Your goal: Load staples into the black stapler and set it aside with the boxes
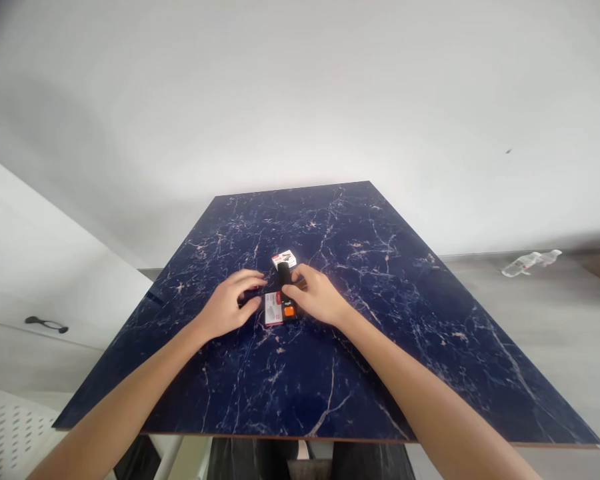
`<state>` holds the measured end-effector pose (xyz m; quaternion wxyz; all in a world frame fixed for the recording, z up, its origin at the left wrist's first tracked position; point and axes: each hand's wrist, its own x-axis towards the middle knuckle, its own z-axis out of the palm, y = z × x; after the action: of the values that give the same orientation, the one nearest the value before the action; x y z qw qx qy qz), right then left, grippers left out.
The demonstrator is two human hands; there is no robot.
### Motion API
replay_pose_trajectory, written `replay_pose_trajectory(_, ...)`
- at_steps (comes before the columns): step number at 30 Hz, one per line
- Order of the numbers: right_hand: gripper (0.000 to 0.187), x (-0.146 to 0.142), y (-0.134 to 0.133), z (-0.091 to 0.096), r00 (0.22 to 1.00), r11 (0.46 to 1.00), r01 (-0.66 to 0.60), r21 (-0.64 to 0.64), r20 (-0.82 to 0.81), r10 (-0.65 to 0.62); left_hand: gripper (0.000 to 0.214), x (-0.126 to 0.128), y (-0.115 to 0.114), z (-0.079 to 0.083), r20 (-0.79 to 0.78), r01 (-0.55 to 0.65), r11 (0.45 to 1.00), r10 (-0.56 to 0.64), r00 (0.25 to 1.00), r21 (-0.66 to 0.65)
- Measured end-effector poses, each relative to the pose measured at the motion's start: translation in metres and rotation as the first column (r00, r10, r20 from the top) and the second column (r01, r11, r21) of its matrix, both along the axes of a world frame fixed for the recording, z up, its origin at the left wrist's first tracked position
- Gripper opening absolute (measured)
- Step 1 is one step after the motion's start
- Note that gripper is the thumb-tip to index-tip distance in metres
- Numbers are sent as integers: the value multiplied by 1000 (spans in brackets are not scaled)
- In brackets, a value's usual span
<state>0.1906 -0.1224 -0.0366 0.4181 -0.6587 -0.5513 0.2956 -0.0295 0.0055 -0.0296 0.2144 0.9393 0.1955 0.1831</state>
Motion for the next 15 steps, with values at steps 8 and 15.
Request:
replay_pose_trajectory(8, 23, 1, -1, 1, 1000, 1000, 1, -26, 23, -1, 43, -17, 37, 3, -214, -56, 994, 74, 974, 90)
replay_pose_trajectory(15, 30, 4, 0, -3, 998, 999, -16, -50, 68, 19, 49, -17, 27, 12, -212, 23, 1000, -21, 977, 6)
